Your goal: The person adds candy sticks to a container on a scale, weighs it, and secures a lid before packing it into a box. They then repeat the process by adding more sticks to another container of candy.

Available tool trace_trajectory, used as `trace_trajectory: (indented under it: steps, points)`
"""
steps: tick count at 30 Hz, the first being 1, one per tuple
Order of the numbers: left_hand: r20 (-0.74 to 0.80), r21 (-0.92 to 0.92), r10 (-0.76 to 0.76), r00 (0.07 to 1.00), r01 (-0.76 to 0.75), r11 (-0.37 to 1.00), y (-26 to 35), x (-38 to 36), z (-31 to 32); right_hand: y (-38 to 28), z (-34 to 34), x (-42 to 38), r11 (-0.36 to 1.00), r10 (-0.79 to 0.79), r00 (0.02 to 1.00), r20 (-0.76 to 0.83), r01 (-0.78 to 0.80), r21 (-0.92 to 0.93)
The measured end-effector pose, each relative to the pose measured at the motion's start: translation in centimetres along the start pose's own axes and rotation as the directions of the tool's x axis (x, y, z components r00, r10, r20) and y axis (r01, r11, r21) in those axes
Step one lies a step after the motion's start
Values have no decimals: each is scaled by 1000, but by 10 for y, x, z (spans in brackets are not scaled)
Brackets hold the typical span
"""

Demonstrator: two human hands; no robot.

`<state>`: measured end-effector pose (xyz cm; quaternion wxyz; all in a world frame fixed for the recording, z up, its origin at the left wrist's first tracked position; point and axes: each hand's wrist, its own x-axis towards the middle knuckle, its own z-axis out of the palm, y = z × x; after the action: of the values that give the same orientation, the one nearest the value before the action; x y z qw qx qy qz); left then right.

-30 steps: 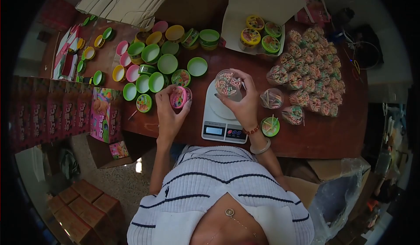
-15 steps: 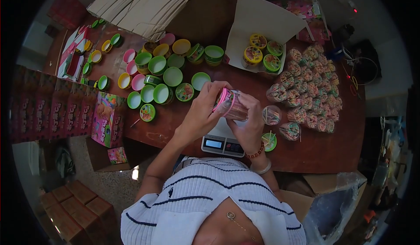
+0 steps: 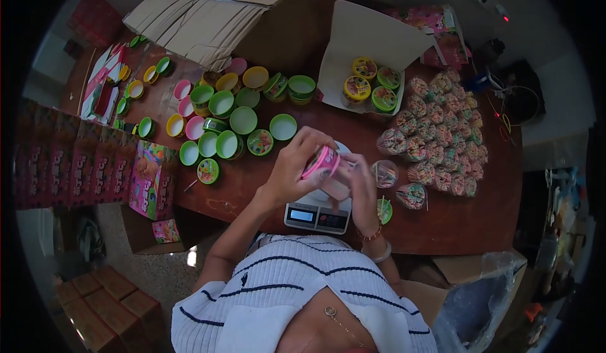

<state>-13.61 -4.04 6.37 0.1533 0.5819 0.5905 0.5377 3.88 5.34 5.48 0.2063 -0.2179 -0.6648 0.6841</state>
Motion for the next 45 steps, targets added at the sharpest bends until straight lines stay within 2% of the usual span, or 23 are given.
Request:
trace_trajectory:
  steps: [1,3,5,6,8,10,11,14,15,17,18,20,21,22,24,26,28,31,33,34,37,41,45]
  points:
    - [85,-7,18,996,-17,1000,5,2,0,7,-9,-1,985,144,987,78,-150,88]
    - [70,58,2,998,-6,998,10,4,4,15,0,2,851,82,996,-27,-56,522]
    - [-52,7,-64,997,64,998,9,10,11,13,14,-10,970,-242,930,-277,224,-94]
    - [-5,42,-7,1000,7,999,6,12,11,24,2,-10,978,-60,991,-123,83,192]
    - [142,172,48,989,-73,982,19,13,15,47,-22,-11,709,314,927,206,-373,598]
    - [243,223,104,964,-159,962,28,20,16,36,-4,-13,591,304,952,-11,-180,787]
    - [160,134,136,978,-158,978,14,22,23,25,17,-11,897,27,916,-401,154,413]
    - [28,-54,-81,996,82,995,12,16,38,15,11,-26,948,-303,857,-416,226,-225]
    - [83,77,27,996,-33,996,21,20,39,15,-2,-27,994,-31,950,-310,62,90]
    - [230,222,191,954,-243,944,26,26,35,27,-27,-28,766,274,960,53,-252,591]
    - [215,176,193,957,-232,957,23,30,36,31,-18,-21,791,175,983,-58,-105,603]
    - [159,99,137,978,-153,983,17,36,39,16,2,-29,956,-279,851,-446,287,-50]
    - [170,92,139,975,-157,983,22,36,43,12,6,-31,936,-352,807,-473,308,-171]
    - [171,203,168,971,-201,958,32,36,46,17,7,-29,961,-100,846,-524,218,168]
    - [210,330,258,943,-316,889,40,43,48,24,-15,-21,808,56,959,-276,119,577]
    - [254,317,262,931,-336,887,41,52,48,27,-25,-18,780,43,960,-276,141,609]
    - [337,245,229,913,-320,915,37,65,48,28,-41,-26,956,69,937,-344,36,291]
    - [244,491,95,965,-208,846,23,93,35,-13,-80,-56,999,53,791,-610,-36,40]
    - [69,525,41,997,-71,848,-7,117,18,3,-117,-78,797,-367,584,-724,-204,-569]
    - [42,592,57,997,-71,803,-17,131,11,15,-131,-90,710,-396,570,-720,-307,-633]
    - [48,761,-28,998,-18,648,-53,167,10,50,-134,-104,854,-183,742,-645,-205,-479]
    - [74,815,-11,997,-55,577,-89,196,22,60,-112,-92,841,-247,653,-716,-223,-493]
    - [87,837,52,995,-101,538,-99,203,23,13,-77,-87,856,-395,689,-607,38,-515]
